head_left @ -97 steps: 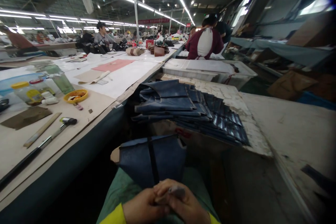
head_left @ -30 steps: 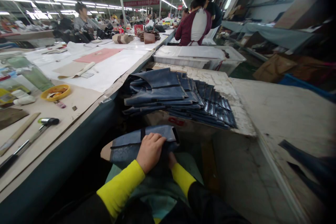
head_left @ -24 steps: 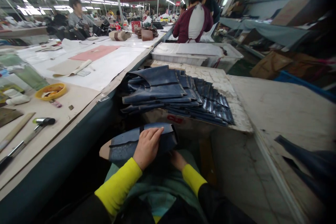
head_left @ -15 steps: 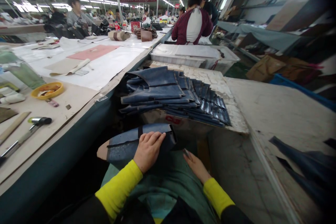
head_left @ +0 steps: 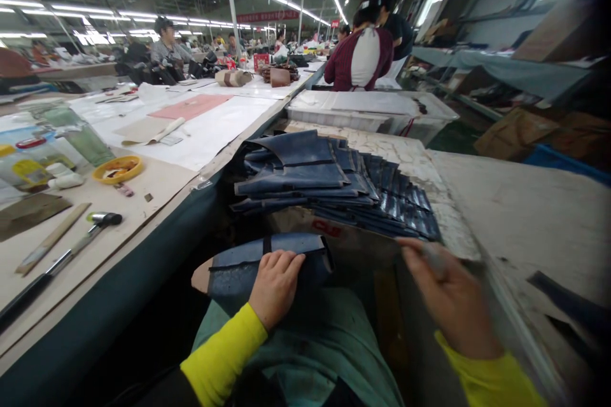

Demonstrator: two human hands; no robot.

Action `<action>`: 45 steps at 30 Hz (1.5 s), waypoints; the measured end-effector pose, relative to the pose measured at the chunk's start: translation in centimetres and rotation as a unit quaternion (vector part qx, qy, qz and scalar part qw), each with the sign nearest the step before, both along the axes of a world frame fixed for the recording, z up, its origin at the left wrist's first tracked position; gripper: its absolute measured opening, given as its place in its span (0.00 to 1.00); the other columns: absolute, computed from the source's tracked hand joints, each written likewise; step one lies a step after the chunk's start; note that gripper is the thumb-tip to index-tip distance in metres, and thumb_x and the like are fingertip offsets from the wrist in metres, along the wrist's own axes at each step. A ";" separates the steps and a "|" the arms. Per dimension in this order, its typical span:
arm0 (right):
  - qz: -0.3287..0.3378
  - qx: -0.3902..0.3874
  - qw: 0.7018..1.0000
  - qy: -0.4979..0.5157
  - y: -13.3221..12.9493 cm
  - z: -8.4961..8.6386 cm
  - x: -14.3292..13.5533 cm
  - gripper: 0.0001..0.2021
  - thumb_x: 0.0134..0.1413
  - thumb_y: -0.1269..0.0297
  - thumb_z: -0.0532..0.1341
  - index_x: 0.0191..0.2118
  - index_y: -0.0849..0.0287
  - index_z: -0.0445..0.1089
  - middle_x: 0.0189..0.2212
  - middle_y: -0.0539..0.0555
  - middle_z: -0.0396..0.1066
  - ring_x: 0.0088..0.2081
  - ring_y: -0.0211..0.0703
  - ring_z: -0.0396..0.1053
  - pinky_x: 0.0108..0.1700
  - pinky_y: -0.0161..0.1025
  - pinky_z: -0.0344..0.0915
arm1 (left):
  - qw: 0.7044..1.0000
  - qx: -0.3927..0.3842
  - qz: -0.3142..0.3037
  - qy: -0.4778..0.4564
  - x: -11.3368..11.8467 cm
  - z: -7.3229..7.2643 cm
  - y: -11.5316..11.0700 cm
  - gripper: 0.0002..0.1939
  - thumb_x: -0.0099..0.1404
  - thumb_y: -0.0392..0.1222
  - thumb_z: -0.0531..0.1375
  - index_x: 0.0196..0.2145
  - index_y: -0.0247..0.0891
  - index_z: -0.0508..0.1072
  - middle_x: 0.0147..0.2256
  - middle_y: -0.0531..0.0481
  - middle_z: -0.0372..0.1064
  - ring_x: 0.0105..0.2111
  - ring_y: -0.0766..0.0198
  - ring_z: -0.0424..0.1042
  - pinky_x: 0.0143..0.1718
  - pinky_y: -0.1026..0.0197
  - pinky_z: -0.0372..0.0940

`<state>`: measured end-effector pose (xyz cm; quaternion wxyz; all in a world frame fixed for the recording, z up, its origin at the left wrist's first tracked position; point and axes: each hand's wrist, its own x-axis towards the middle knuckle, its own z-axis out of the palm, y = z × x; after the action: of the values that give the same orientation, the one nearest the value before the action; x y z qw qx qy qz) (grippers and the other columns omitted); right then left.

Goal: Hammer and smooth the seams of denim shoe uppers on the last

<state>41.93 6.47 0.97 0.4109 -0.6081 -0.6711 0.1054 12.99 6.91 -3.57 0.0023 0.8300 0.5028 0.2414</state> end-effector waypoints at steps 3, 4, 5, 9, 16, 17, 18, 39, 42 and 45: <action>0.141 -0.049 0.989 -0.007 0.6 -2.3 -4.7 0.14 0.59 0.60 0.53 0.48 0.55 0.66 0.37 0.55 0.68 0.39 0.42 0.67 0.42 0.37 0.64 | 1.000 -0.008 0.027 -0.006 -0.3 0.4 -0.1 0.11 0.66 0.34 0.52 0.45 0.41 0.67 0.40 0.51 0.69 0.41 0.61 0.64 0.44 0.55 0.57; 0.169 -0.064 0.983 -0.010 0.9 -3.0 -5.6 0.15 0.60 0.61 0.52 0.50 0.56 0.65 0.37 0.54 0.68 0.39 0.41 0.67 0.42 0.36 0.64 | 0.999 -0.012 0.037 -0.004 -0.4 0.6 -0.1 0.09 0.66 0.34 0.52 0.43 0.41 0.67 0.40 0.51 0.69 0.41 0.61 0.64 0.44 0.55 0.57; 0.185 -0.075 0.980 -0.012 1.2 -3.6 -6.2 0.16 0.60 0.61 0.51 0.51 0.56 0.64 0.38 0.55 0.67 0.40 0.41 0.67 0.42 0.36 0.64 | 0.999 -0.019 0.045 0.001 -0.4 0.7 -0.1 0.09 0.66 0.35 0.52 0.42 0.41 0.67 0.40 0.51 0.69 0.41 0.61 0.64 0.44 0.55 0.57; 0.179 -0.110 0.978 -0.017 2.2 -5.7 -6.9 0.16 0.59 0.60 0.51 0.49 0.57 0.67 0.36 0.55 0.68 0.38 0.42 0.68 0.42 0.37 0.66 | 0.996 -0.049 0.058 0.035 -0.1 1.1 0.0 0.09 0.66 0.35 0.52 0.43 0.41 0.68 0.41 0.50 0.68 0.42 0.59 0.63 0.44 0.54 0.57; 0.129 -0.141 0.978 0.081 2.3 -9.1 -7.4 0.17 0.58 0.54 0.52 0.44 0.59 0.70 0.36 0.56 0.72 0.40 0.44 0.70 0.44 0.39 0.66 | 0.995 -0.070 0.004 0.078 2.1 0.3 0.5 0.18 0.66 0.34 0.51 0.53 0.37 0.62 0.46 0.47 0.65 0.46 0.59 0.62 0.49 0.55 0.58; 0.130 -0.144 0.977 0.090 2.2 -9.3 -7.5 0.17 0.58 0.54 0.53 0.45 0.59 0.70 0.37 0.56 0.72 0.41 0.45 0.70 0.45 0.40 0.66 | 0.994 -0.071 -0.007 0.082 2.4 0.2 0.7 0.18 0.66 0.34 0.51 0.54 0.37 0.62 0.47 0.47 0.65 0.46 0.59 0.61 0.49 0.55 0.58; 0.131 -0.147 0.975 0.099 2.1 -9.4 -7.6 0.18 0.58 0.54 0.53 0.45 0.59 0.70 0.38 0.56 0.72 0.42 0.45 0.70 0.46 0.41 0.66 | 0.994 -0.073 -0.019 0.084 2.8 0.1 0.8 0.19 0.65 0.34 0.51 0.54 0.36 0.61 0.47 0.47 0.65 0.46 0.59 0.61 0.49 0.55 0.58; 0.138 -0.064 0.970 -0.191 2.1 -4.6 -7.5 0.20 0.61 0.58 0.49 0.56 0.56 0.62 0.42 0.59 0.66 0.44 0.48 0.65 0.48 0.45 0.63 | 0.996 -0.066 -0.045 0.039 3.0 -0.7 1.2 0.18 0.69 0.40 0.48 0.55 0.37 0.61 0.49 0.45 0.65 0.48 0.59 0.62 0.47 0.55 0.60; 0.156 -0.062 0.965 -0.203 2.1 -4.7 -8.2 0.19 0.61 0.59 0.48 0.54 0.56 0.65 0.38 0.58 0.67 0.41 0.47 0.65 0.46 0.45 0.64 | 0.996 -0.076 -0.043 0.026 2.4 -1.0 0.9 0.17 0.66 0.36 0.50 0.53 0.36 0.63 0.51 0.45 0.64 0.49 0.60 0.62 0.49 0.56 0.59; 0.159 -0.071 0.962 -0.209 2.2 -5.0 -8.8 0.19 0.61 0.61 0.49 0.53 0.59 0.66 0.37 0.59 0.66 0.40 0.48 0.65 0.45 0.45 0.65 | 0.996 -0.078 -0.034 0.020 1.9 -1.2 0.7 0.18 0.65 0.35 0.51 0.53 0.36 0.63 0.51 0.46 0.65 0.50 0.58 0.61 0.51 0.55 0.58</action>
<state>33.13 8.62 -4.06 0.1954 -0.5299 -0.8207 0.0869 14.90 7.59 -4.75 0.0648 0.8485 0.4917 0.1844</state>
